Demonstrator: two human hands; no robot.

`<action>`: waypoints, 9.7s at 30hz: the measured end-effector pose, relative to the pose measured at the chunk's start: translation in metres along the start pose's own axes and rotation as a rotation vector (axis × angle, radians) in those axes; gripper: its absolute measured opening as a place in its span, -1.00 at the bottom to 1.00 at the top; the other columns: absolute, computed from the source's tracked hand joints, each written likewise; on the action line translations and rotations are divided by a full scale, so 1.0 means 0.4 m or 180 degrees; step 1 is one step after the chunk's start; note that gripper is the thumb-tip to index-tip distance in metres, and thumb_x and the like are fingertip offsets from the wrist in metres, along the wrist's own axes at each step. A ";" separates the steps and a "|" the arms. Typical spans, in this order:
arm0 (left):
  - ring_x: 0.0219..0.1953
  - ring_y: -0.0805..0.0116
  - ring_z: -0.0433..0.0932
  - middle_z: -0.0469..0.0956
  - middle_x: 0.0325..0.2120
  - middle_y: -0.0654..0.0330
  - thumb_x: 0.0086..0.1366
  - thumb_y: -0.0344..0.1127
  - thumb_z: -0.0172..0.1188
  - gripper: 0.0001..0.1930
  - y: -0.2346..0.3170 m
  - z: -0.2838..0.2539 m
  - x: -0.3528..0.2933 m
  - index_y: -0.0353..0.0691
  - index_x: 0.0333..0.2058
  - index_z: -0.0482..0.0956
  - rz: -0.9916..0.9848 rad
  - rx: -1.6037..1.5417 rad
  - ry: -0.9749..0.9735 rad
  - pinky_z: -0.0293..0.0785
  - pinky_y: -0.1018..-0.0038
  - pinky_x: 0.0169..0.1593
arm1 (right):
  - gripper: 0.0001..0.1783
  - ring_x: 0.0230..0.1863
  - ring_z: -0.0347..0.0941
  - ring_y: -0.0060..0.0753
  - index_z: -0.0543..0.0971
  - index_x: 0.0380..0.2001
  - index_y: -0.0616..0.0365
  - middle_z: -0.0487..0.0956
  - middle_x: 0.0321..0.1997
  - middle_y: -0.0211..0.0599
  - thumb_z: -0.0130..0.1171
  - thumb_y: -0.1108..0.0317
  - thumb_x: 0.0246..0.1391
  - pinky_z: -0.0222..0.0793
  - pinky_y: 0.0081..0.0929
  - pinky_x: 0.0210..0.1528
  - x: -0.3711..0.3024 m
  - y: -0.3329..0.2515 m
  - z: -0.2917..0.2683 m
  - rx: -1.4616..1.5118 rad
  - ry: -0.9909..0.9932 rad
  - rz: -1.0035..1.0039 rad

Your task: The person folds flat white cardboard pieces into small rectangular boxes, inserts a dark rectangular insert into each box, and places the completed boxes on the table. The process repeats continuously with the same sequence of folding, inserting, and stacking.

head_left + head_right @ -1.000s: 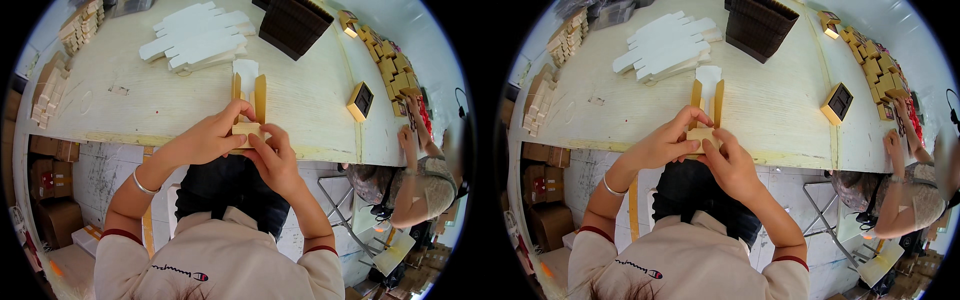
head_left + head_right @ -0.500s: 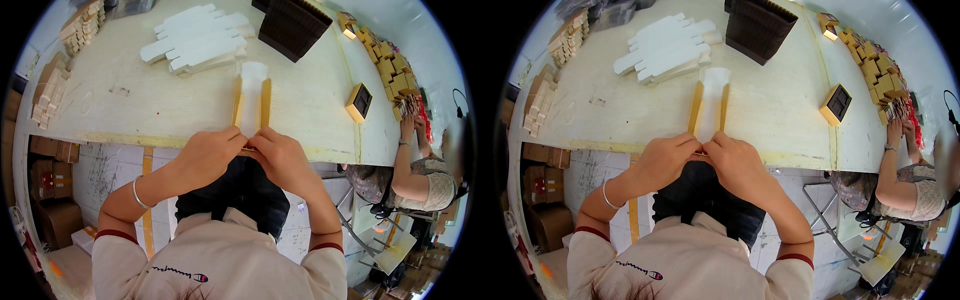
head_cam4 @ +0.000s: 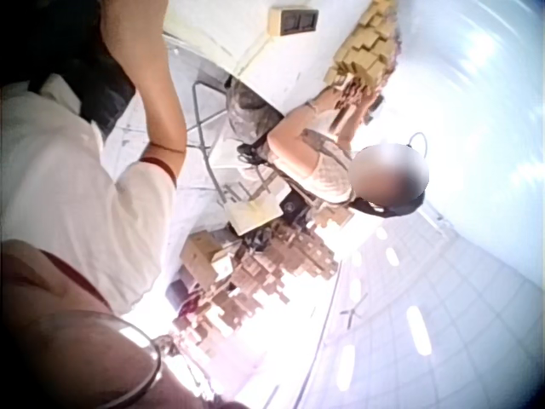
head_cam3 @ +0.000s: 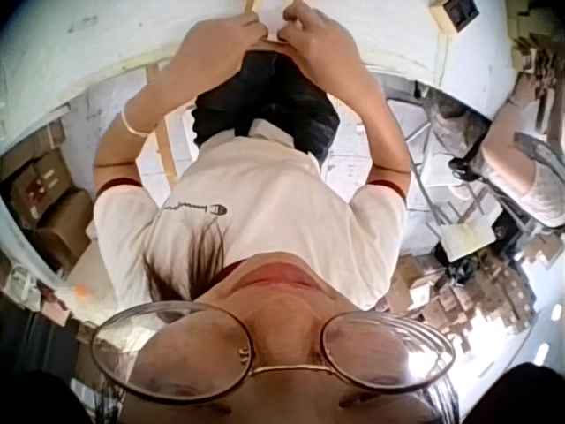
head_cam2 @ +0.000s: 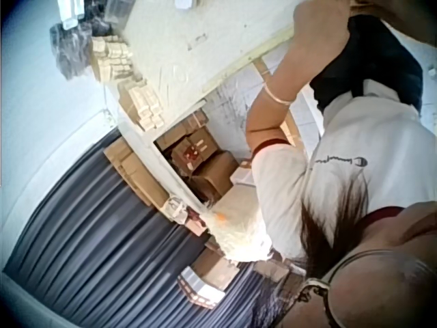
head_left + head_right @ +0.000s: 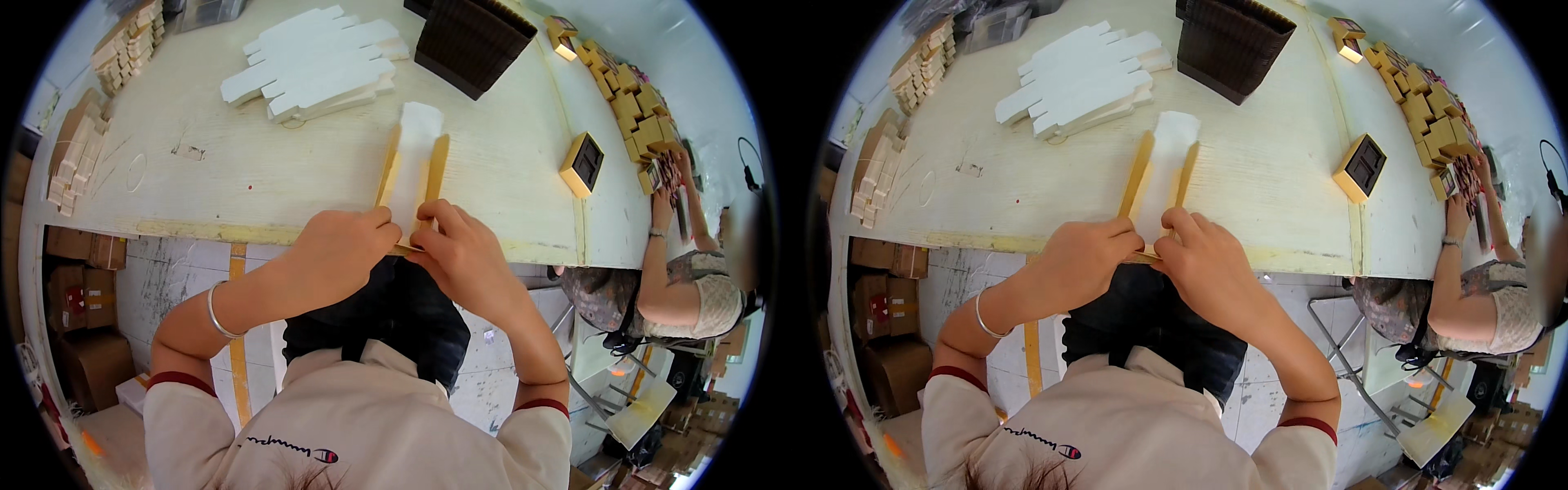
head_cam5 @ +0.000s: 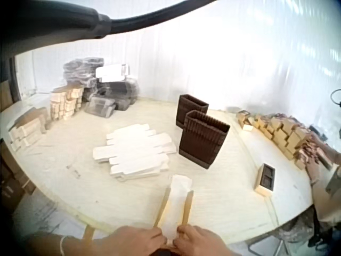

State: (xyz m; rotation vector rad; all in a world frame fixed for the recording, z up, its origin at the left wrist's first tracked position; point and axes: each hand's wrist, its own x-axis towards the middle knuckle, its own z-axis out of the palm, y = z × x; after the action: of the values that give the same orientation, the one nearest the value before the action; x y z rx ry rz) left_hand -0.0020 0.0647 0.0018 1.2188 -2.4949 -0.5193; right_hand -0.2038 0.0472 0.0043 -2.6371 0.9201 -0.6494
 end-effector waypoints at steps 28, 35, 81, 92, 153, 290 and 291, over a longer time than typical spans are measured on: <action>-0.18 0.24 0.43 0.53 -0.29 0.26 -0.03 -0.28 0.37 -0.75 -0.105 -0.024 0.069 -0.20 -0.39 0.53 0.1135 -0.0379 0.0350 0.43 0.40 -0.11 | -0.48 -0.27 0.42 -0.14 0.54 -0.03 0.16 0.48 -0.30 -0.17 0.24 0.64 -0.17 0.36 -0.37 -0.23 -0.035 0.043 -0.073 0.0245 0.0429 0.0232; -0.27 0.22 0.46 0.49 -0.40 0.26 0.07 -0.32 0.31 -0.82 -0.108 -0.005 0.073 -0.18 -0.45 0.47 0.0830 -0.0572 0.0293 0.45 0.35 -0.22 | -0.76 -0.31 0.37 -0.15 0.53 -0.34 0.16 0.40 -0.40 -0.24 0.29 0.53 -0.16 0.33 -0.30 -0.24 -0.008 0.097 -0.043 0.0500 -0.0195 -0.0067; -0.32 0.03 0.50 0.39 -0.21 0.07 0.29 -0.43 0.06 -0.91 -0.025 0.039 0.057 -0.34 -0.30 0.45 -0.0139 -0.1258 0.0792 0.45 0.30 -0.27 | -0.81 -0.41 0.37 -0.26 0.53 -0.34 0.19 0.45 -0.26 -0.23 0.21 0.51 -0.13 0.29 -0.39 -0.40 -0.009 0.034 0.075 -0.0619 0.1177 -0.0062; -0.34 0.08 0.49 0.44 -0.45 0.10 0.03 -0.58 0.14 -0.88 -0.045 -0.002 0.051 -0.30 -0.39 0.47 0.0287 -0.0049 0.0049 0.45 0.25 -0.29 | -0.80 -0.41 0.43 -0.04 0.54 -0.34 0.22 0.48 -0.40 -0.22 0.23 0.59 -0.12 0.38 -0.26 -0.36 0.033 0.045 -0.002 0.0563 -0.0388 0.0452; -0.35 0.46 0.40 0.50 -0.15 0.19 0.05 -0.32 0.37 -0.51 -0.090 -0.100 0.053 -0.28 -0.01 0.49 -0.0289 -0.1597 0.0412 0.34 0.58 -0.35 | -0.57 -0.38 0.41 -0.58 0.52 -0.01 0.28 0.48 -0.07 -0.29 0.31 0.41 0.03 0.34 -0.64 -0.27 0.030 0.122 -0.104 0.2221 0.0073 0.0939; -0.26 0.23 0.46 0.49 -0.29 0.22 0.04 -0.41 0.29 -0.78 0.004 0.062 -0.067 -0.24 -0.27 0.61 0.0359 0.0710 0.1402 0.41 0.37 -0.20 | -0.62 -0.15 0.40 -0.21 0.54 -0.19 0.26 0.43 -0.18 -0.17 0.21 0.45 -0.19 0.36 -0.30 -0.11 -0.097 0.049 0.073 -0.0877 0.0805 -0.0736; -0.28 0.23 0.45 0.48 -0.33 0.23 0.04 -0.40 0.29 -0.79 -0.002 0.067 -0.066 -0.25 -0.29 0.61 0.0378 0.0689 0.1437 0.40 0.36 -0.22 | -0.64 -0.15 0.40 -0.21 0.54 -0.22 0.26 0.44 -0.17 -0.18 0.20 0.46 -0.21 0.36 -0.32 -0.12 -0.091 0.044 0.072 -0.0845 0.0770 -0.0659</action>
State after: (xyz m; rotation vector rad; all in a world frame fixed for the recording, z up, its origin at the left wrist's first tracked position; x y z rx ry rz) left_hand 0.0025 0.0902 -0.0256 1.1034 -2.2497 0.0584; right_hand -0.2242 0.0602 -0.0393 -2.9661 0.8536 -0.9756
